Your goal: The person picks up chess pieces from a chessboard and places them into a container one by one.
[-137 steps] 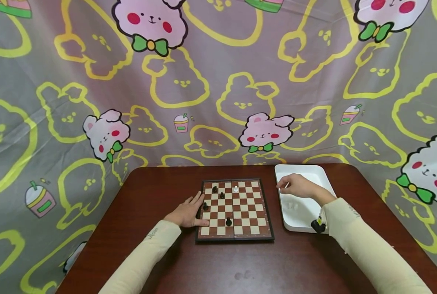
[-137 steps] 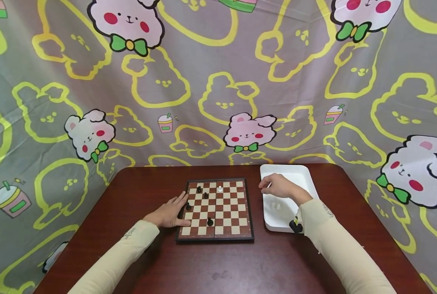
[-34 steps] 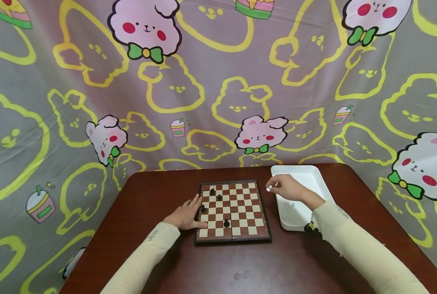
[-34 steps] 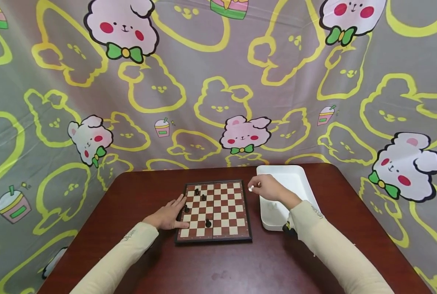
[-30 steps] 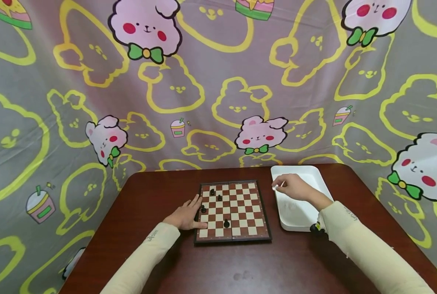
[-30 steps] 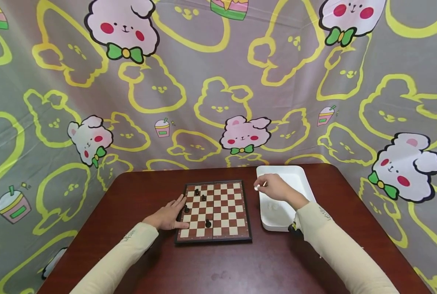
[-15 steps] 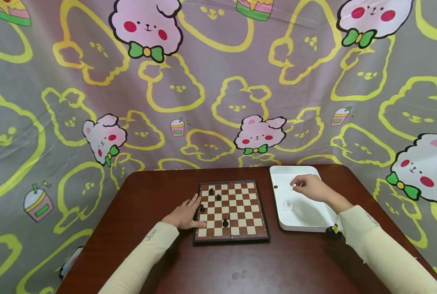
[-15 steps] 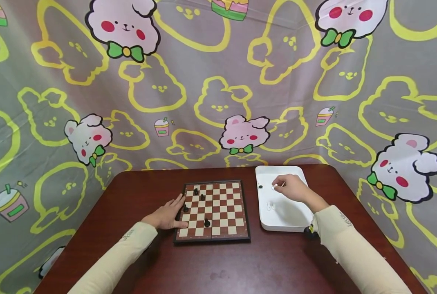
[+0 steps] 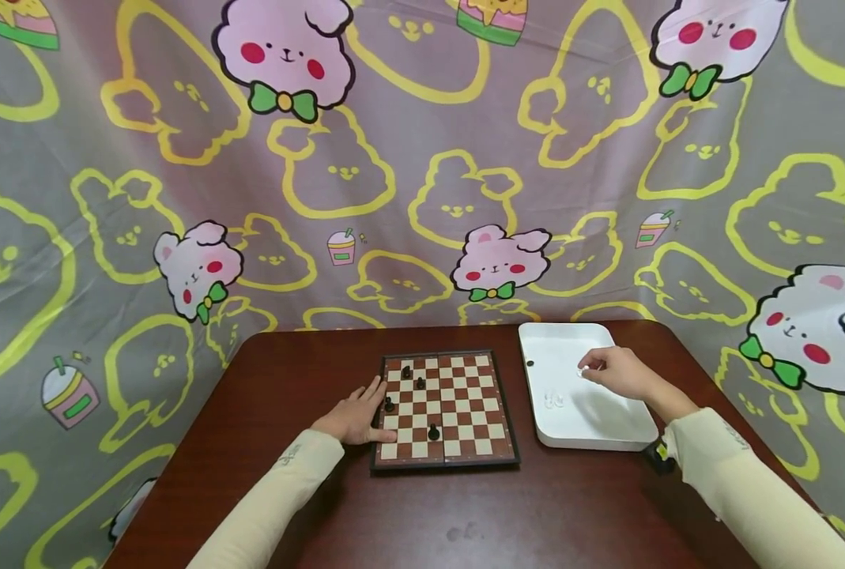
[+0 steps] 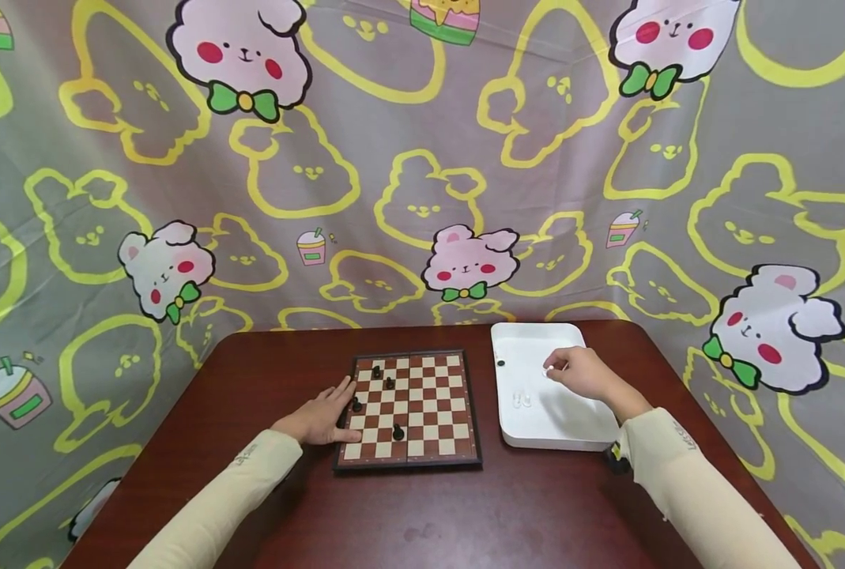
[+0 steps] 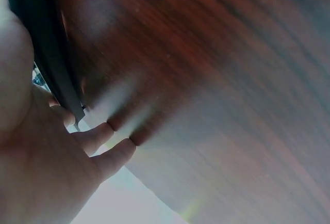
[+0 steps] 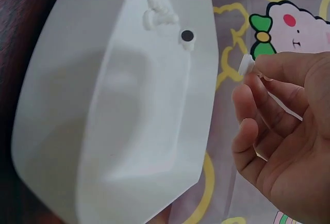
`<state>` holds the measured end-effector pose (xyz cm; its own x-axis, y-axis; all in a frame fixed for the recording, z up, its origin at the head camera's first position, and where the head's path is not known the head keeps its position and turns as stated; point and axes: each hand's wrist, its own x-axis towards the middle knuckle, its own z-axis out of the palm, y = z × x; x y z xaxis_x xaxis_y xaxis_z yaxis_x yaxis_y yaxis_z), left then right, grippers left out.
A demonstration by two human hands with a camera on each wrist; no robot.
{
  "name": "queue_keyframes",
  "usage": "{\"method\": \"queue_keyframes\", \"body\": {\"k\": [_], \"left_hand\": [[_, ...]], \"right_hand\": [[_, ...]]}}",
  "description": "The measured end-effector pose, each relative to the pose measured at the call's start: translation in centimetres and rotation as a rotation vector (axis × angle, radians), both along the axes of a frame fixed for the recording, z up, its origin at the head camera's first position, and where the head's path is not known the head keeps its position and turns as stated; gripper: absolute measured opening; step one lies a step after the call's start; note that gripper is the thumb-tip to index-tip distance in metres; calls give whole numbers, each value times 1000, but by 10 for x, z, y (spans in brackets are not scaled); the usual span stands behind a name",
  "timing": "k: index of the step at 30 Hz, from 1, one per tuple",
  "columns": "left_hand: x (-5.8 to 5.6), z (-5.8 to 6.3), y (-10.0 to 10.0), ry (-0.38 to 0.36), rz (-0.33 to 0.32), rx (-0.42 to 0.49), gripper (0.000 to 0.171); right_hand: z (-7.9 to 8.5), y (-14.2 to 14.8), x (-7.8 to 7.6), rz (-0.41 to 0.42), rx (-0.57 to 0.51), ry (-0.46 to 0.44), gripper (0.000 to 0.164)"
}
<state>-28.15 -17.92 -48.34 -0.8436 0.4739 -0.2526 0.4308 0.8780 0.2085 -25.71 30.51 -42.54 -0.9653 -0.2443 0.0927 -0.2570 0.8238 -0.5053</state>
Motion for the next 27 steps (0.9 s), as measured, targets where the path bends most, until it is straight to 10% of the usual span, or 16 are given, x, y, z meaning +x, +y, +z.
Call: {"method": "queue_keyframes", "body": {"k": [27], "left_hand": [[-3,-2,-3,-8,-1,-3,106]], "right_hand": [[-6,7,-1,-10,60,-17,17]]}}
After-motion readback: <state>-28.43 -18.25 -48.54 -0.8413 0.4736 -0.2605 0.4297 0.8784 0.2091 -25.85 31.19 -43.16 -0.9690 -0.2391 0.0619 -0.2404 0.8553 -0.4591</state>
